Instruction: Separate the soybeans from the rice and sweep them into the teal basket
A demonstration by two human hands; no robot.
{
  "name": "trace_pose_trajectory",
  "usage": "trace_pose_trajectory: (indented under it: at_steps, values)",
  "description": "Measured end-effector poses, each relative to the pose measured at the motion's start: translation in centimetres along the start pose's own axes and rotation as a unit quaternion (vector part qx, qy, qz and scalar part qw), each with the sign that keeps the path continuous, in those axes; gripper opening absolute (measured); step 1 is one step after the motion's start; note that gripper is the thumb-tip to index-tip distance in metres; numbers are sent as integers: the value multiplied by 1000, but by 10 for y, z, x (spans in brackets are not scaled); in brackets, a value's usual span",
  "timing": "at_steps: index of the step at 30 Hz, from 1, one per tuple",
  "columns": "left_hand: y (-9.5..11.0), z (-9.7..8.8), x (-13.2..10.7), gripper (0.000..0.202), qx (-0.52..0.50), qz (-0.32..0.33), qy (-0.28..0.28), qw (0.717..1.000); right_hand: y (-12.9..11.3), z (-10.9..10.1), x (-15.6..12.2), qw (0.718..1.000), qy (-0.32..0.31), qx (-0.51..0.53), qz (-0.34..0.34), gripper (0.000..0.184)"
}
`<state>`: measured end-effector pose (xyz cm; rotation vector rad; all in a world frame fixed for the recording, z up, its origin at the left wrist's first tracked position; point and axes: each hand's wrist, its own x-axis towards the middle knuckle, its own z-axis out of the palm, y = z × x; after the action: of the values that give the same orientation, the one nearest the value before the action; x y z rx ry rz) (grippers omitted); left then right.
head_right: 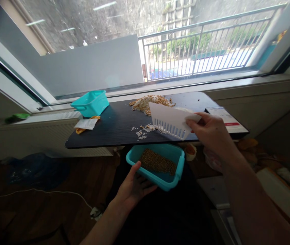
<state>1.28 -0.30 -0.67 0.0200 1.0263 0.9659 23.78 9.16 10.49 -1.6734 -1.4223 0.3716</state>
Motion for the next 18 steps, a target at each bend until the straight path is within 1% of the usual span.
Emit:
trace_pose_trajectory:
  at_steps: [4, 9, 14, 18]
  values:
    - [0, 0, 0, 56, -4, 2, -1, 1000, -2, 0, -2, 1000, -14, -13, -12, 29]
    - [-2, -1, 1, 56, 1, 3, -2, 1000, -2, -3, -1, 999, -14, -22, -30, 34]
    - [-2, -1, 2, 57, 0, 0, 2, 1000, -7, 2, 1, 999, -37, -18, -35, 30]
    - [0, -2, 3, 56, 5, 3, 0, 1000, -7, -5, -3, 998, -35, -13, -54, 29]
